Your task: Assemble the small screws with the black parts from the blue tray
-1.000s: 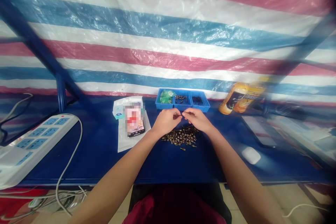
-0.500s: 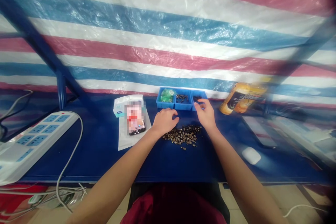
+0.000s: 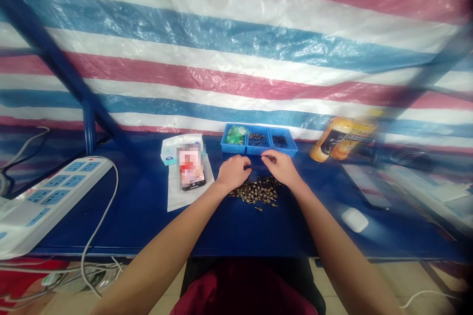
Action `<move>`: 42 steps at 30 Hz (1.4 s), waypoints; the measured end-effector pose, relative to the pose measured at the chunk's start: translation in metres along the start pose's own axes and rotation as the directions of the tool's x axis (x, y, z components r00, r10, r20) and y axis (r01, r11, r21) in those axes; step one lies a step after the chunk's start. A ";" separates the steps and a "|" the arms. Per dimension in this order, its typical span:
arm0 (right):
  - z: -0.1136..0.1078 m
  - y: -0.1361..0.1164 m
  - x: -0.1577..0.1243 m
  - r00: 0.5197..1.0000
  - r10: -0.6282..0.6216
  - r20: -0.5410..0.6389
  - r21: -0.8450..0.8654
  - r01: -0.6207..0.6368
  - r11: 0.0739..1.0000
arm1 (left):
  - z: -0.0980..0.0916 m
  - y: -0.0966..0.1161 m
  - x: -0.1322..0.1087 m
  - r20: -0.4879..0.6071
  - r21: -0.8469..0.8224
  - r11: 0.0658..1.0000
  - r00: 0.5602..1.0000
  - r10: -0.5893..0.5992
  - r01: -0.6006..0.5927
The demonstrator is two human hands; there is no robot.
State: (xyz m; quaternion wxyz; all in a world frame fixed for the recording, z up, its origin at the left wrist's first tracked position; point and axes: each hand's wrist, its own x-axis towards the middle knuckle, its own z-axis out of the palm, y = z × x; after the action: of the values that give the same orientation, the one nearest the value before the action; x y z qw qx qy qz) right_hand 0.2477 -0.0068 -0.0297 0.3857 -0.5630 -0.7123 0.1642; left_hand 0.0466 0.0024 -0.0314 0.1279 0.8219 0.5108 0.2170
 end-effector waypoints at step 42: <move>-0.012 0.002 0.007 0.870 0.453 -0.195 0.542 -0.289 0.789 | -0.026 0.019 0.002 -0.178 -0.407 0.912 0.983 -0.033 -0.043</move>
State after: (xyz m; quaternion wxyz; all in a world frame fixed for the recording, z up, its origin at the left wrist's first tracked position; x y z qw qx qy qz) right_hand 0.2576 -0.0022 -0.0209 0.5849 -0.5936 -0.4484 0.3232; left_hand 0.0493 -0.0041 0.0001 0.2496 0.7550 0.4613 0.3935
